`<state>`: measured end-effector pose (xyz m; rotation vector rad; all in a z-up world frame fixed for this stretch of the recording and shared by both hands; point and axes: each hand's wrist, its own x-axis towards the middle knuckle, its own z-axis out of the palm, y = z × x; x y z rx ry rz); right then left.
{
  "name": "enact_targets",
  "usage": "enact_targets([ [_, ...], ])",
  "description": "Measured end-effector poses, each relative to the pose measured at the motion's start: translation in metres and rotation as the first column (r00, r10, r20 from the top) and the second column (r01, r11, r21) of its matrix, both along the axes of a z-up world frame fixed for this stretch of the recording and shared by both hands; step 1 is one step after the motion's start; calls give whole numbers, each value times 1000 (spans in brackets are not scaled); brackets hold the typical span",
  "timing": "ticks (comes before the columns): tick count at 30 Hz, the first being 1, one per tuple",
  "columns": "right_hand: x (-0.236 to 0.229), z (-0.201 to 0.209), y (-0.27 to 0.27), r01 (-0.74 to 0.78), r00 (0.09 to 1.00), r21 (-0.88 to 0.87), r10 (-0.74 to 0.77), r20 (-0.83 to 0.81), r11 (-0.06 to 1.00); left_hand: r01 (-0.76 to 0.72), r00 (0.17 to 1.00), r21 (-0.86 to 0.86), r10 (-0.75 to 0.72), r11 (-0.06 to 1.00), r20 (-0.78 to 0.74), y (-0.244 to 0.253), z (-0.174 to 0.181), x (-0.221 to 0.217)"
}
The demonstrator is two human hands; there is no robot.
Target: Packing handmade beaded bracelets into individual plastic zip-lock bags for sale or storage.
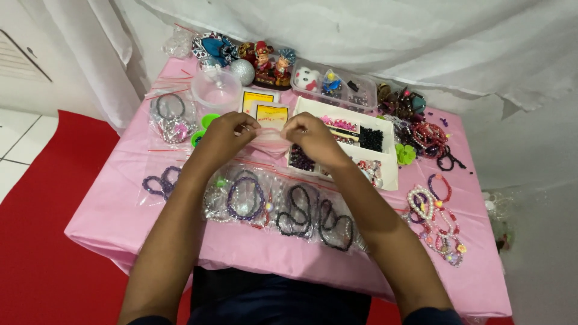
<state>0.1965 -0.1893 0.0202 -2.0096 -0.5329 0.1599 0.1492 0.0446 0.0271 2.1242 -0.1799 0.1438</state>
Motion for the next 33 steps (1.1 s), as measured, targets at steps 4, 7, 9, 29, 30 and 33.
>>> enact_targets([
  [4, -2, 21, -1, 107, 973, 234, -53, -225, 966, -23, 1000, -47, 23, 999, 3, -2, -2, 1],
  [7, -4, 22, -5, 157, 963, 305, -77, -257, 939, -26, 1000, -57, 26, 998, 6, -2, -4, 2],
  [9, -1, 19, -6, 88, 994, 330, -62, -90, 940, -40, 997, -3, 40, 999, 59, 0, -7, 5],
  [29, -21, 57, -105, 250, 949, 800, 27, -315, 545, -98, 995, 294, 103, 951, -1, -4, -5, -6],
  [30, -27, 55, -110, 300, 928, 788, 27, -372, 538, -37, 994, 349, 72, 936, -87, -7, 6, -14],
  [33, -44, 52, -128, 349, 889, 753, 56, -454, 558, 79, 967, 408, 30, 910, -254, -2, 9, -14],
])
